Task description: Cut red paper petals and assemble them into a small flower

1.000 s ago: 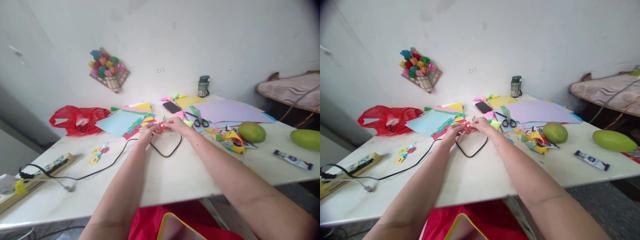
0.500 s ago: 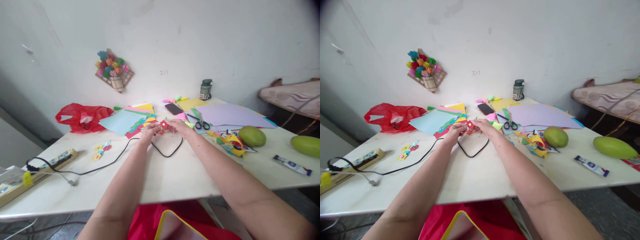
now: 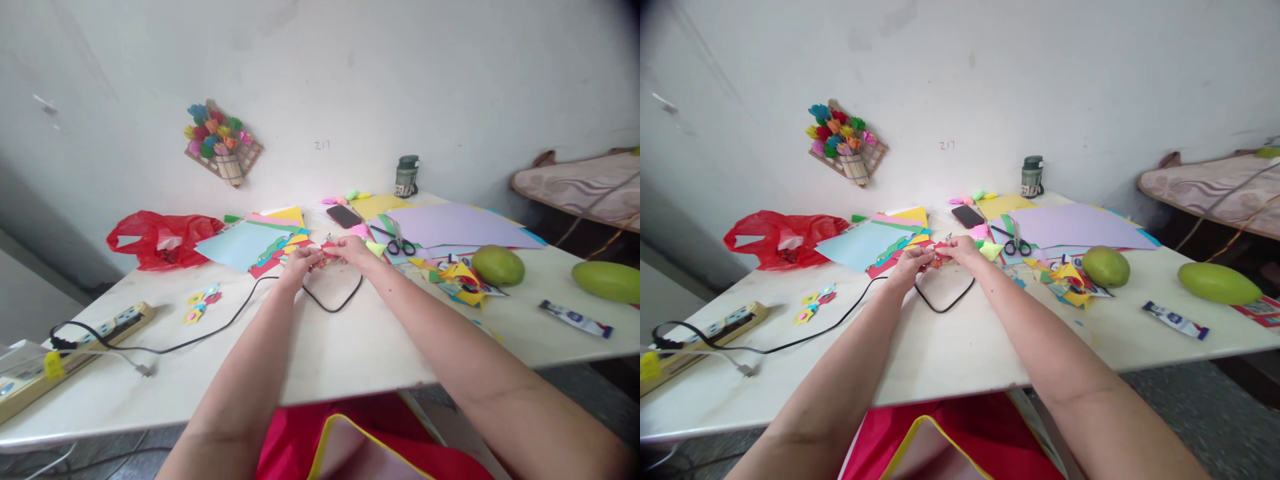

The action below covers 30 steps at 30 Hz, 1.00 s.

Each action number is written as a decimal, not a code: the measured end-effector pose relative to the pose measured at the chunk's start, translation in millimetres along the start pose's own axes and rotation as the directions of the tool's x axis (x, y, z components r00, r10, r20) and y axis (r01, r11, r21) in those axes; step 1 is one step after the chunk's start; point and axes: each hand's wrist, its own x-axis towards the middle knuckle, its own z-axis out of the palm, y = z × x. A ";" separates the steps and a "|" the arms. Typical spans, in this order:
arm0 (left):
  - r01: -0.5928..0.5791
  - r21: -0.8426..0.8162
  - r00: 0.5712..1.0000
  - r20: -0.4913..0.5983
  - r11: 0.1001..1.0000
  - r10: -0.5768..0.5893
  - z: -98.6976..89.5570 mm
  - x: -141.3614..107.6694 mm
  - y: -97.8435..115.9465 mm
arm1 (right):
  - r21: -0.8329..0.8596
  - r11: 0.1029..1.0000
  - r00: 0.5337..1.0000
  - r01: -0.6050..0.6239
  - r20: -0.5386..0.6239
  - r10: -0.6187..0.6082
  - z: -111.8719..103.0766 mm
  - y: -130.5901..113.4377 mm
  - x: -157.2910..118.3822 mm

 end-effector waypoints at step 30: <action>0.028 -0.036 0.999 0.025 0.999 -0.027 5.8 1.7 -0.1 | 0.101 0.994 0.997 -0.036 0.067 0.030 -0.7 -2.5 -3.3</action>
